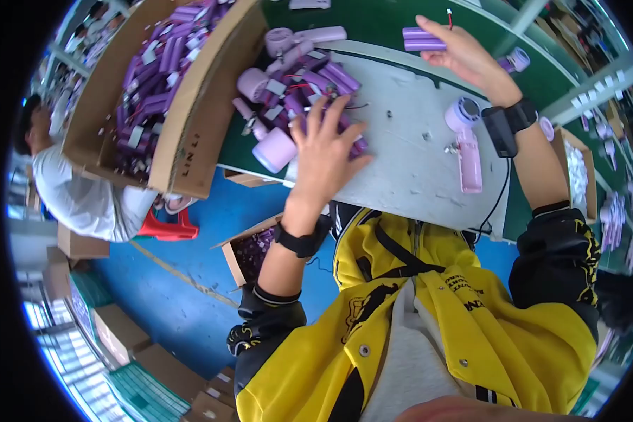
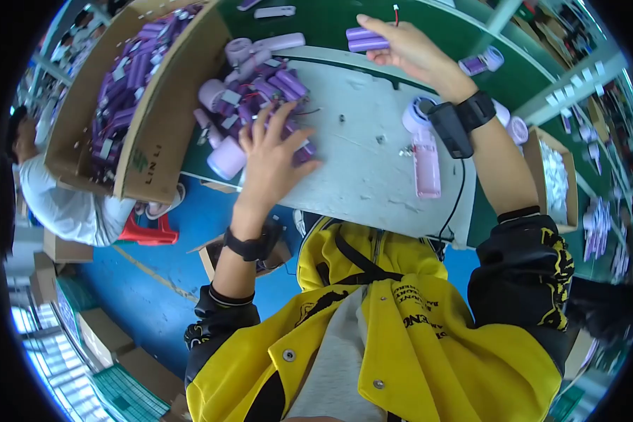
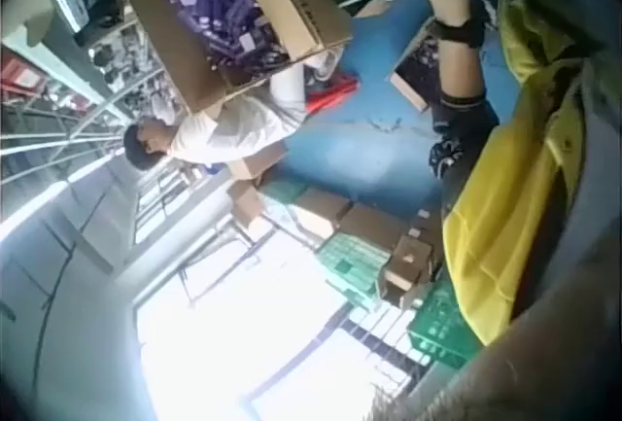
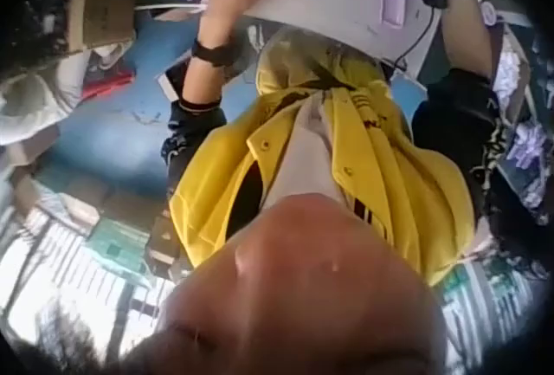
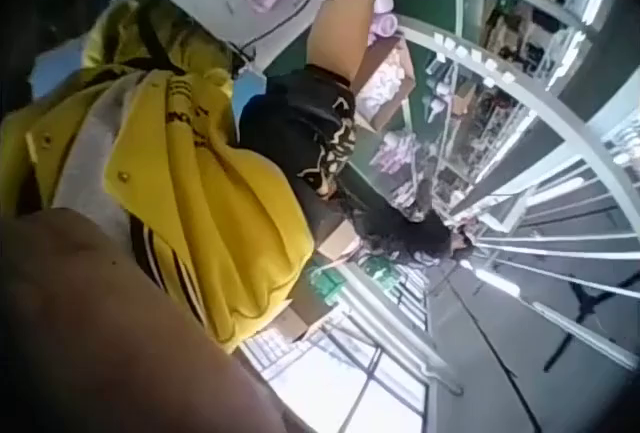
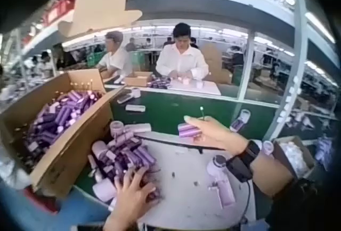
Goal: The person assembles handheld fans by connecting a circuit board to the fan wires and inserting batteries into the handle. After testing the fan by pressing the power button, the person removes the batteries and places the components back on the assembly line.
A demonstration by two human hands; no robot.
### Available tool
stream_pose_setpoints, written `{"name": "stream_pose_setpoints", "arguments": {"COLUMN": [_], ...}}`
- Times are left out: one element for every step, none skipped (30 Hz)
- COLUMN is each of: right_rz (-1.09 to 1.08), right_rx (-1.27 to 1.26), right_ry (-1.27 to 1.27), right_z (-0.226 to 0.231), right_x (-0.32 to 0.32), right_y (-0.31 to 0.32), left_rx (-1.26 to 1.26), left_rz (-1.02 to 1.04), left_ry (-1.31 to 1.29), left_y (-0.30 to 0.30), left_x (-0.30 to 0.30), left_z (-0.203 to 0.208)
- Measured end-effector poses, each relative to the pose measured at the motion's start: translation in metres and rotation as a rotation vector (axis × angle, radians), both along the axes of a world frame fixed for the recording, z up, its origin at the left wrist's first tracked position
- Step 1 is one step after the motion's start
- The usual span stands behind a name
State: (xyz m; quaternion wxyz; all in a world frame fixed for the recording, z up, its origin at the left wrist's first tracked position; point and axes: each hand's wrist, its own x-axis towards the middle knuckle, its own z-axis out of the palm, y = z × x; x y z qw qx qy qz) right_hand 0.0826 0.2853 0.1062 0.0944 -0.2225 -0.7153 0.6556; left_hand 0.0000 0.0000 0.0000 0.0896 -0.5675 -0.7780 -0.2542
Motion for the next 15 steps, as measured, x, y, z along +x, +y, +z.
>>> {"name": "stream_pose_setpoints", "arguments": {"right_rz": [-0.003, -0.011, -0.017, -0.053, -0.107, -0.160, -0.204, -0.237, -0.311, -0.384, -0.455, -0.489, -0.521, -0.551, -0.563], "right_rx": [0.005, 0.015, 0.032, 0.024, -0.041, -0.106, -0.156, -0.166, -0.184, -0.205, -0.227, -0.237, -0.288, -0.338, -0.392], "right_ry": [0.020, 0.044, 0.085, 0.102, 0.108, 0.115, 0.126, 0.133, 0.141, 0.151, 0.160, 0.167, 0.188, 0.209, 0.231], "right_z": [0.005, 0.010, 0.008, 0.005, 0.002, -0.003, -0.004, -0.006, -0.010, -0.014, -0.019, -0.024, -0.030, -0.037, -0.043], "right_x": [0.013, 0.028, 0.037, 0.046, 0.060, 0.073, 0.085, 0.097, 0.107, 0.116, 0.125, 0.133, 0.140, 0.147, 0.151], "right_y": [0.001, 0.001, 0.004, 0.007, 0.003, -0.001, -0.001, -0.002, -0.003, -0.006, -0.009, -0.014, -0.019, -0.023, -0.026], "left_rx": [0.016, 0.037, 0.065, 0.058, 0.033, 0.007, -0.003, -0.011, 0.002, 0.013, 0.023, 0.016, 0.010, 0.003, -0.008], "left_rz": [0.002, -0.002, -0.003, -0.040, -0.007, 0.027, 0.069, 0.036, 0.050, 0.065, 0.082, 0.047, -0.013, -0.071, -0.112], "left_ry": [0.032, 0.066, 0.118, 0.135, 0.155, 0.176, 0.200, 0.206, 0.201, 0.199, 0.196, 0.201, 0.181, 0.159, 0.140], "left_y": [-0.006, -0.008, -0.004, 0.001, -0.001, -0.003, 0.000, 0.001, -0.001, -0.005, -0.007, -0.006, -0.006, -0.003, -0.002], "left_x": [-0.007, -0.013, -0.022, -0.028, -0.027, -0.026, -0.023, -0.020, -0.017, -0.014, -0.010, -0.006, -0.001, 0.005, 0.011], "left_z": [-0.003, -0.002, -0.006, -0.007, -0.004, 0.000, 0.005, 0.010, 0.014, 0.019, 0.024, 0.026, 0.029, 0.031, 0.035]}}
